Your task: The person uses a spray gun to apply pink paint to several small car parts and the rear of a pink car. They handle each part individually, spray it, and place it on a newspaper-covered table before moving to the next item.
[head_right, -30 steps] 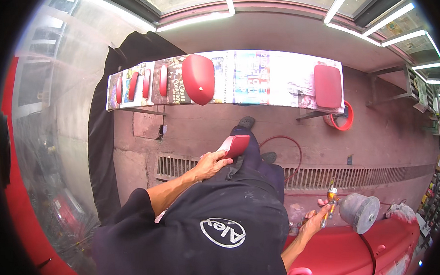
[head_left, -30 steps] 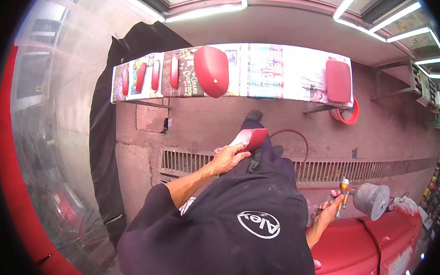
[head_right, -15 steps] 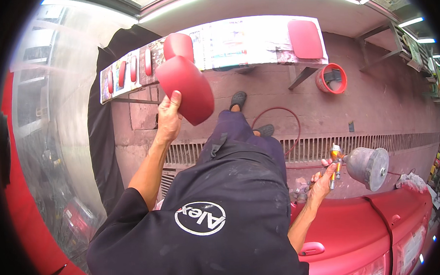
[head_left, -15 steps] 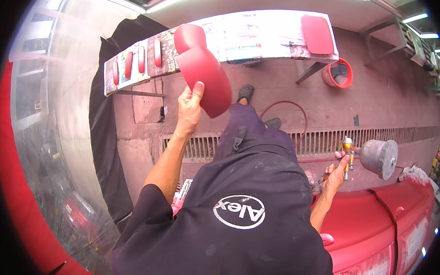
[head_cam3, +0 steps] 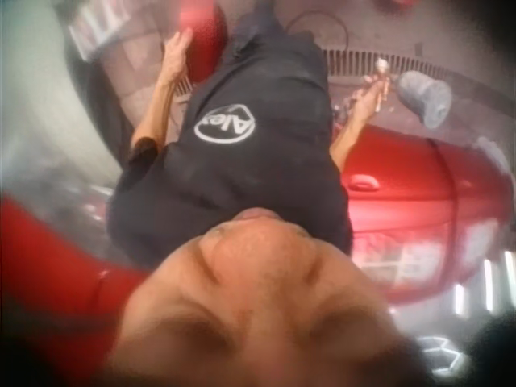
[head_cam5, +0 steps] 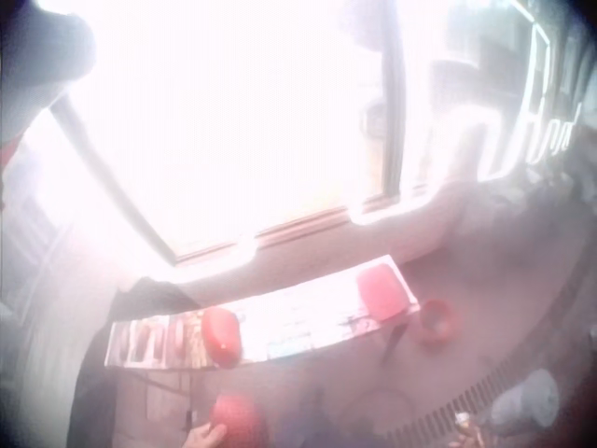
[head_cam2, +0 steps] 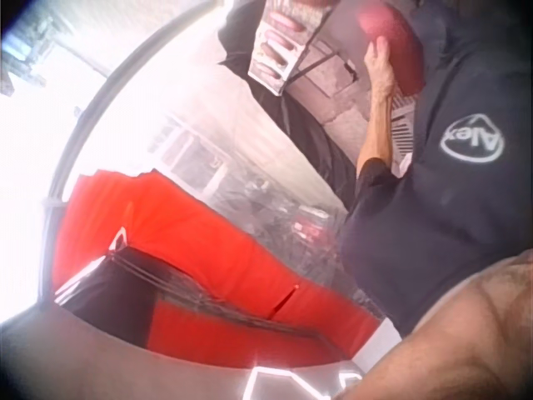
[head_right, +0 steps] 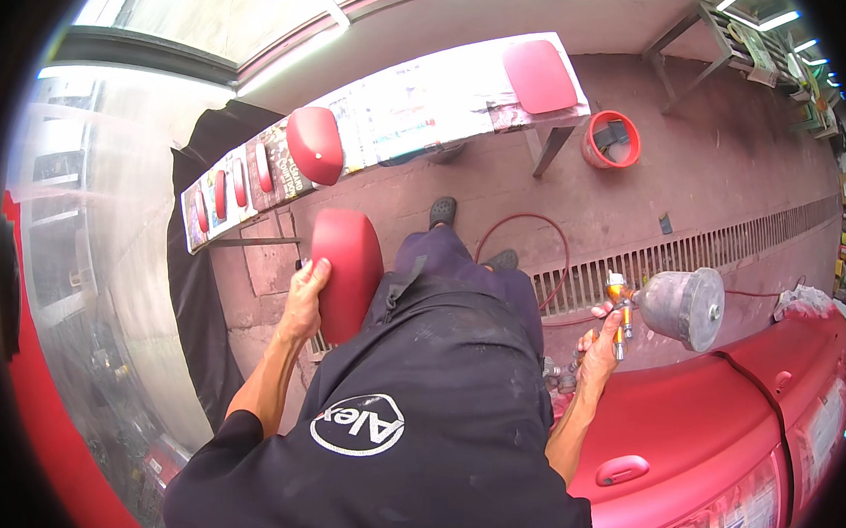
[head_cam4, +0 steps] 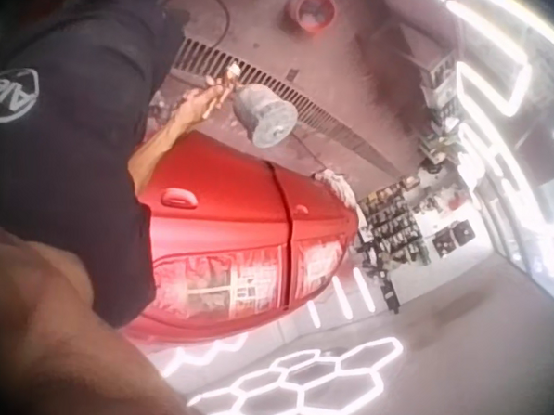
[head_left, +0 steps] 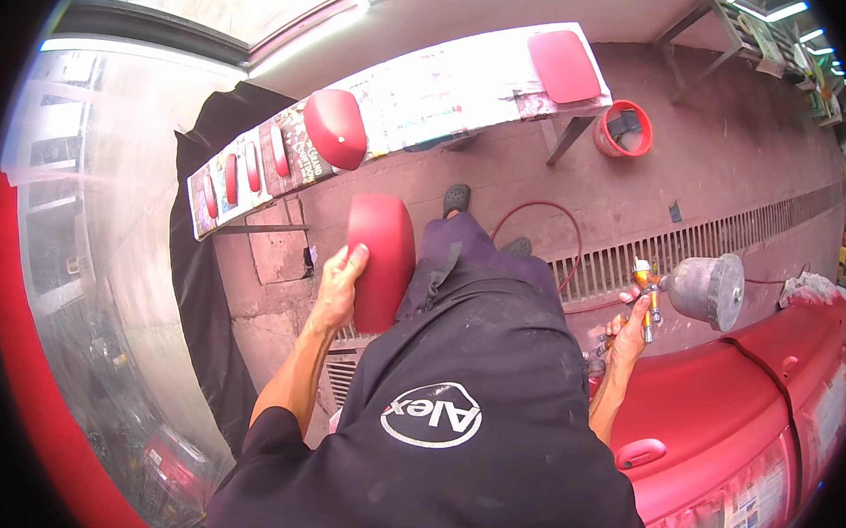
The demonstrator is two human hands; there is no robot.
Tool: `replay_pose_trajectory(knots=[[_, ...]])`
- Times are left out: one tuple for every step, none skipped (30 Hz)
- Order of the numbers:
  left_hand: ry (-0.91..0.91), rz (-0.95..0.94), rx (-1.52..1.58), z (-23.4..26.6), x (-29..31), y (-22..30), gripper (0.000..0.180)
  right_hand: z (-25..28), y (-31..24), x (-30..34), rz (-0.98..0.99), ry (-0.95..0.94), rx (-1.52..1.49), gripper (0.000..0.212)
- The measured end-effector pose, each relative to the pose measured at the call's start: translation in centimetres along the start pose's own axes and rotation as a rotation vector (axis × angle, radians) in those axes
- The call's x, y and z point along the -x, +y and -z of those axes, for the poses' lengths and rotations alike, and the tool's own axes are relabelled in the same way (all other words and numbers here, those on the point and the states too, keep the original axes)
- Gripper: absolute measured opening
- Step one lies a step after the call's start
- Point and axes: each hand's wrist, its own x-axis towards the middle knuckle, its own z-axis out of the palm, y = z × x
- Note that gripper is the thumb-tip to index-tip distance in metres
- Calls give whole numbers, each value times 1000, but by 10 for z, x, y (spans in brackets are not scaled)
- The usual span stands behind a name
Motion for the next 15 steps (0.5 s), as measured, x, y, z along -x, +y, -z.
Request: replay_pose_trajectory(knots=[[24, -52, 113, -4, -19, 13, 43, -2, -1, 3, -11, -43, -10, 56], [7, -124, 233, -7, -45, 22, 44, -7, -5, 7, -16, -83, -22, 55], [-10, -194, 358, -13, -73, 29, 45, -12, -11, 12, -18, -121, -29, 55], [-47, -212, 444, -25, -99, 37, 45, -22, -22, 18, -21, -168, -10, 59], [-89, -229, 538, -39, -123, 42, 44, -29, -29, 24, -11, -221, -13, 60], [-99, -233, 560, -50, -142, 44, 44, -38, -35, 27, 1, -254, 9, 59], [-111, -234, 585, -62, -159, 43, 43, -46, -41, 30, 14, -284, 33, 59], [-123, -212, 604, -71, -174, 40, 45, -60, -50, 36, 50, -299, 80, 57], [-148, -181, 615, -85, -185, 36, 46, -72, -60, 40, 92, -305, 129, 55], [-165, -153, 615, -94, -193, 35, 48, -79, -62, 42, 61, -333, 135, 50], [-182, -126, 615, -104, -199, 33, 49, -86, -66, 45, 73, -340, 158, 47], [-231, -110, 623, -108, -204, 29, 54, -96, -69, 50, 78, -352, 178, 44], [-241, -82, 631, -110, -210, 25, 55, -104, -74, 55, 83, -366, 198, 40], [-249, -55, 639, -113, -215, 22, 56, -109, -82, 60, 29, -365, 215, 29], [-259, -27, 642, -115, -220, 21, 58, -113, -81, 60, 82, -384, 223, 26]])
